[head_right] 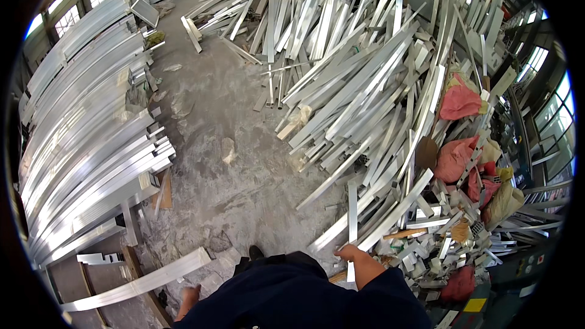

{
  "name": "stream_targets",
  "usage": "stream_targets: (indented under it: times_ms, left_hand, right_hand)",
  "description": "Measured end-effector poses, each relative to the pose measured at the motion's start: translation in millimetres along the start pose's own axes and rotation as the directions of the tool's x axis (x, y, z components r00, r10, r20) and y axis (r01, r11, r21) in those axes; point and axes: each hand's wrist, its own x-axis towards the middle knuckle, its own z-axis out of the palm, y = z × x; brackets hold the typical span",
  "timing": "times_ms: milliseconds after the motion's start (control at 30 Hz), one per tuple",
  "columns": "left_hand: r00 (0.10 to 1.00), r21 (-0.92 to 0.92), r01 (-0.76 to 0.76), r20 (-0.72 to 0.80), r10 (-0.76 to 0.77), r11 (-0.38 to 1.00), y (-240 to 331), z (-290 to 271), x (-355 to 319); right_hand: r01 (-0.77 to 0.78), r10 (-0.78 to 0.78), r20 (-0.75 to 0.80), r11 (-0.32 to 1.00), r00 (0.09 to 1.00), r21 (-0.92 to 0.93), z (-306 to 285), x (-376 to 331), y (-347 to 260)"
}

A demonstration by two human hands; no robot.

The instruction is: The person operates a metal cutting machine in a workshop, repeatedly loading long aluminum profiles into the device and pressing a control button to process them. After processing, the person removes the cut pieces and stacks them on the floor, then walks through the workshop to gather more profiles from a pile of scrap metal.

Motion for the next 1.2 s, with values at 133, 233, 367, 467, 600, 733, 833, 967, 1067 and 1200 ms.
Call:
stream_targets:
  times_ms: [133, 233, 367, 467, 600, 733, 833, 967, 1067, 1200]
  left_hand:
    - [0.95, -0.408, -0.212, -0.298, 0.09, 0.888, 114.9, -100.6, 70.2]
    - [0.964, -0.401, -0.234, -0.212, 0.159, 0.886, 189.6, -166.6, 109.1]
    - [0.952, -0.333, -0.304, -0.137, 0.273, 0.892, 284.0, -209.9, 169.0]
    - [0.979, -0.311, -0.205, -0.056, 0.197, 0.928, 301.9, -220.6, 218.2]
    - [0.975, -0.273, 0.02, 0.219, 0.042, 0.962, 331.2, -232.0, 257.0]
    - [0.976, -0.206, 0.054, 0.219, -0.007, 0.977, 387.1, -271.0, 284.6]
    - [0.974, -0.227, 0.038, 0.225, 0.015, 0.973, 434.3, -298.9, 326.2]
    - [0.972, -0.241, 0.029, 0.231, 0.029, 0.97, 468.8, -341.6, 396.6]
    - [0.967, -0.255, 0.026, 0.253, 0.041, 0.967, 465.7, -379.3, 459.3]
    - [0.96, -0.006, -0.148, 0.239, 0.145, 0.989, 507.7, -493.7, 588.7]
  right_hand:
    - [0.008, -0.002, -0.097, 0.998, 0.995, 0.068, -26.2, 13.3, -53.6]
    - [0.07, -0.085, -0.16, 0.993, 0.984, -0.098, -43.5, 26.5, -117.5]
    - [-0.009, 0.018, -0.056, 0.987, 0.998, 0.159, -50.9, 102.3, -158.2]
    - [-0.093, 0.077, 0.073, 0.962, 0.994, 0.258, -83.8, 146.3, -236.6]
    - [-0.028, 0.023, 0.032, 0.985, 0.999, 0.17, -136.3, 210.6, -307.0]
    - [0.001, 0.001, -0.009, 0.976, 1.0, 0.219, -198.5, 262.1, -394.4]
    - [0.119, -0.056, -0.208, 0.945, 0.977, 0.305, -257.1, 300.1, -460.2]
    - [0.213, -0.042, -0.353, 0.86, 0.935, 0.463, -305.1, 313.6, -576.5]
    - [0.247, -0.02, -0.389, 0.803, 0.921, 0.543, -316.3, 321.9, -650.2]
    - [0.071, 0.083, -0.317, 0.893, 0.945, 0.445, -258.2, 283.5, -697.5]
